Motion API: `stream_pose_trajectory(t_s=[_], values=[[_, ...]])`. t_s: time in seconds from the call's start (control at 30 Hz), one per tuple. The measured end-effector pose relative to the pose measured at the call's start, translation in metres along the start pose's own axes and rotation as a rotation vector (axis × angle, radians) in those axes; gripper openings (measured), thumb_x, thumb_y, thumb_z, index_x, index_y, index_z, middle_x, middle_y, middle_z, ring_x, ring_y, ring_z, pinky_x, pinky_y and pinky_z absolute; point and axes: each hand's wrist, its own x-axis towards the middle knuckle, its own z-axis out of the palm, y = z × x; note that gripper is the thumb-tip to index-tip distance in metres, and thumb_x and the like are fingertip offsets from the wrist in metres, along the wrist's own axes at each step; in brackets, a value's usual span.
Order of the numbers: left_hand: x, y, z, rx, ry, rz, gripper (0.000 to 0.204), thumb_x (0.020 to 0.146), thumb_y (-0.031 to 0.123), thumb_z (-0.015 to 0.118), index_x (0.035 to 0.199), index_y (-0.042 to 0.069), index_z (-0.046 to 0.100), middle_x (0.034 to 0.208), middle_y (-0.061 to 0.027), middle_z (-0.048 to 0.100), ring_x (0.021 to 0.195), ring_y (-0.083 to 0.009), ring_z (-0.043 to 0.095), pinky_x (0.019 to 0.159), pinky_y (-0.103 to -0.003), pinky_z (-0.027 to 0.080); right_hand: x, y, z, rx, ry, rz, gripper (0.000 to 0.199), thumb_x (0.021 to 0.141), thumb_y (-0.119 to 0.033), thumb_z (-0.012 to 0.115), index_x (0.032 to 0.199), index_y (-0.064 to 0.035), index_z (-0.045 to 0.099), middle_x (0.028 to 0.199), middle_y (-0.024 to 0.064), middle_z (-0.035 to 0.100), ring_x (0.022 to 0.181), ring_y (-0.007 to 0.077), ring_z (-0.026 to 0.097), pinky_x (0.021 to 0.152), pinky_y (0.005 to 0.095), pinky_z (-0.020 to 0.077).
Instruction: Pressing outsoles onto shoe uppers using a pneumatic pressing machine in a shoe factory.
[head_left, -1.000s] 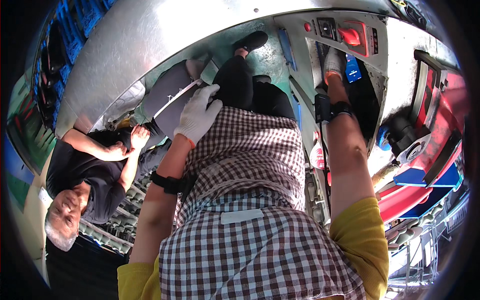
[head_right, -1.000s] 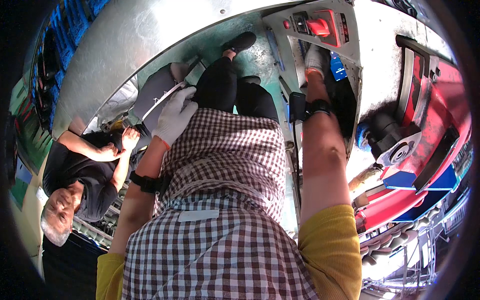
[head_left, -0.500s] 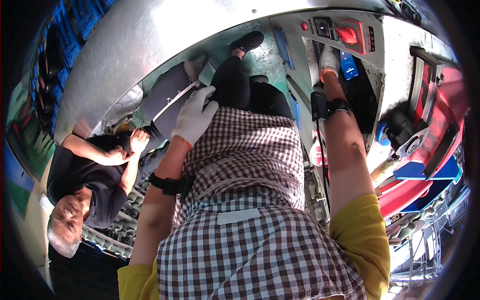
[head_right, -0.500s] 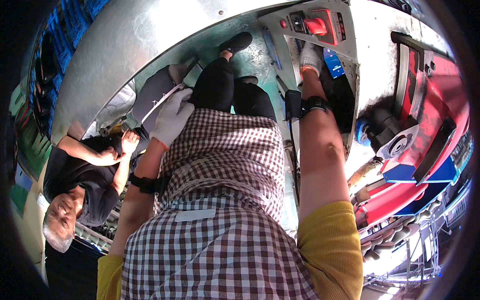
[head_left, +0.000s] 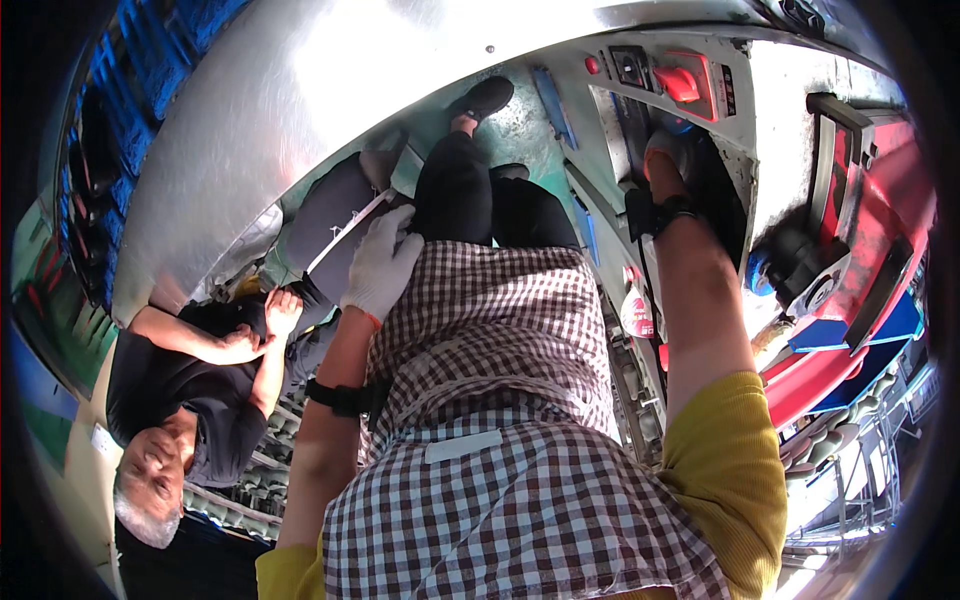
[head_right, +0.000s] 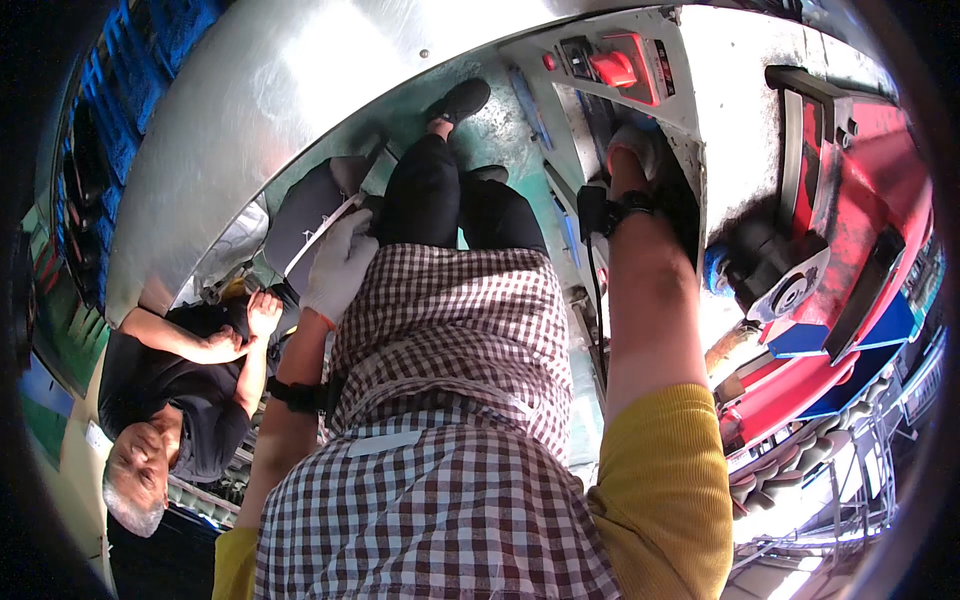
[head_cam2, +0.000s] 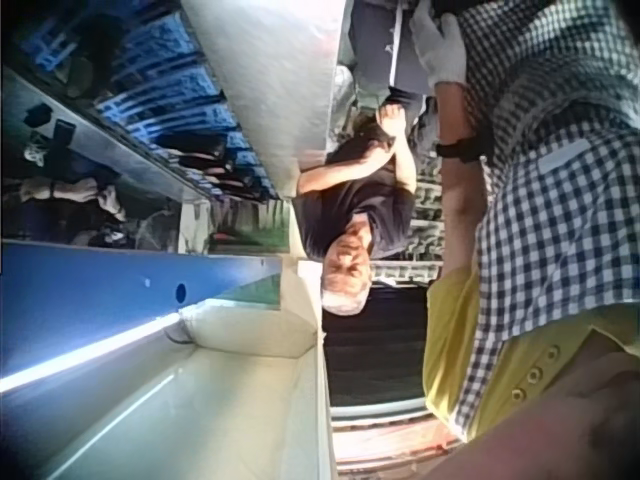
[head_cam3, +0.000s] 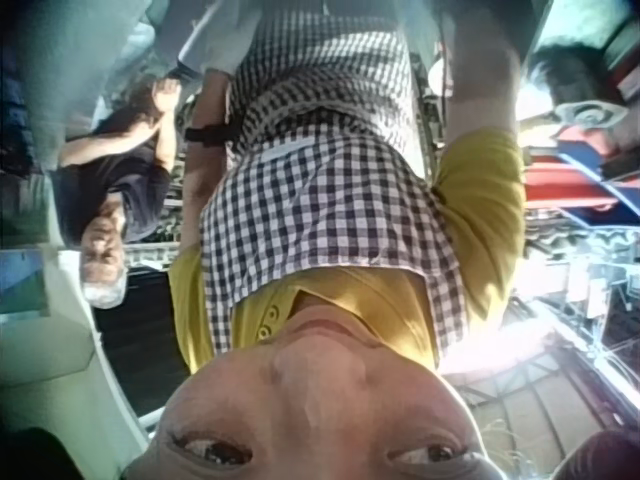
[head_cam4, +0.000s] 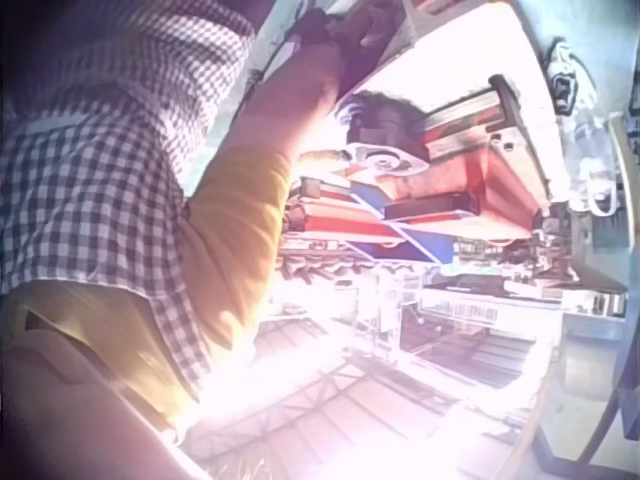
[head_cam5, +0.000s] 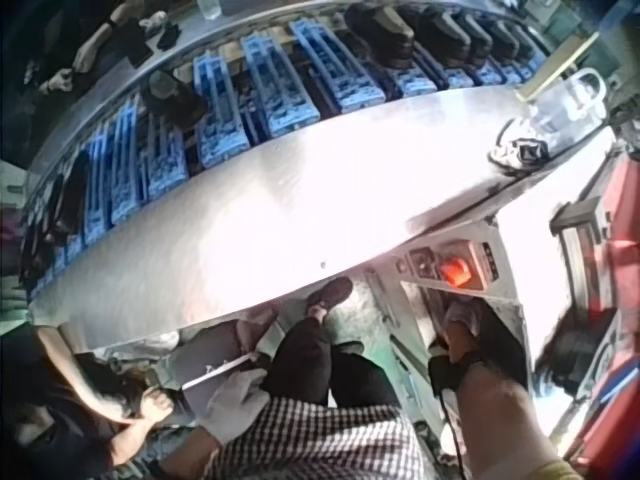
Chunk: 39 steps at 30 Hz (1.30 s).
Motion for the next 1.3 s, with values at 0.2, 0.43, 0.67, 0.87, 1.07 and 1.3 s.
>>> stream_pose_trajectory(t_s=[0.2,0.43,0.67,0.87,1.07,1.3], values=[[-0.001,-0.013,0.005,0.001,0.014,0.013,0.049,0.097,0.025,0.061,0.142,0.006,0.057,0.135,-0.0187,0.063,0.117,-0.0319,0.067,0.102,-0.042,0.051,0.007,0.043,-0.004,0.020,0.015,-0.047,0.041,0.098,-0.040,0.059,0.123,-0.0119,0.073,0.131,0.0133,0.071,0.124,0.0276,0.067,0.099,0.0448,0.0556],[-0.001,-0.015,0.009,0.005,0.011,0.023,0.048,0.097,0.024,0.062,0.141,0.006,0.057,0.135,-0.0179,0.063,0.120,-0.0324,0.066,0.102,-0.042,0.051,-0.008,0.076,0.001,0.035,0.034,-0.097,0.043,0.097,-0.041,0.059,0.125,-0.0117,0.071,0.133,0.0141,0.069,0.124,0.0297,0.066,0.101,0.0453,0.0542],[0.001,-0.018,0.010,0.000,-0.011,0.012,0.048,0.097,0.023,0.062,0.141,0.005,0.057,0.136,-0.0196,0.062,0.120,-0.0332,0.067,0.102,-0.041,0.052,-0.009,0.087,0.006,0.025,0.047,-0.146,0.045,0.097,-0.042,0.058,0.128,-0.0115,0.070,0.135,0.0149,0.068,0.124,0.0318,0.065,0.103,0.0457,0.0529],[0.008,-0.015,0.014,-0.018,-0.039,0.028,0.048,0.096,0.022,0.063,0.140,0.004,0.057,0.136,-0.0200,0.062,0.120,-0.0331,0.067,0.101,-0.041,0.052,0.072,0.056,-0.009,0.012,0.048,-0.169,0.047,0.097,-0.043,0.058,0.130,-0.0113,0.068,0.136,0.0156,0.067,0.125,0.0336,0.065,0.104,0.0461,0.0517],[0.009,-0.014,0.012,0.028,-0.038,0.016,0.049,0.097,0.025,0.062,0.141,0.005,0.057,0.136,-0.0184,0.062,0.121,-0.0326,0.066,0.103,-0.041,0.051,0.041,0.057,0.016,0.001,0.043,-0.214,0.049,0.097,-0.044,0.057,0.132,-0.0111,0.066,0.138,0.0163,0.066,0.125,0.0354,0.064,0.106,0.0465,0.0505],[0.011,0.005,0.005,0.051,-0.022,0.085,0.049,0.097,0.025,0.062,0.142,0.007,0.057,0.137,-0.0176,0.063,0.122,-0.0320,0.064,0.104,-0.041,0.050,-0.071,0.080,-0.013,0.281,0.165,-0.213,0.055,0.098,-0.049,0.053,0.135,-0.0106,0.064,0.141,0.0183,0.063,0.127,0.0385,0.062,0.107,0.0481,0.0489]])
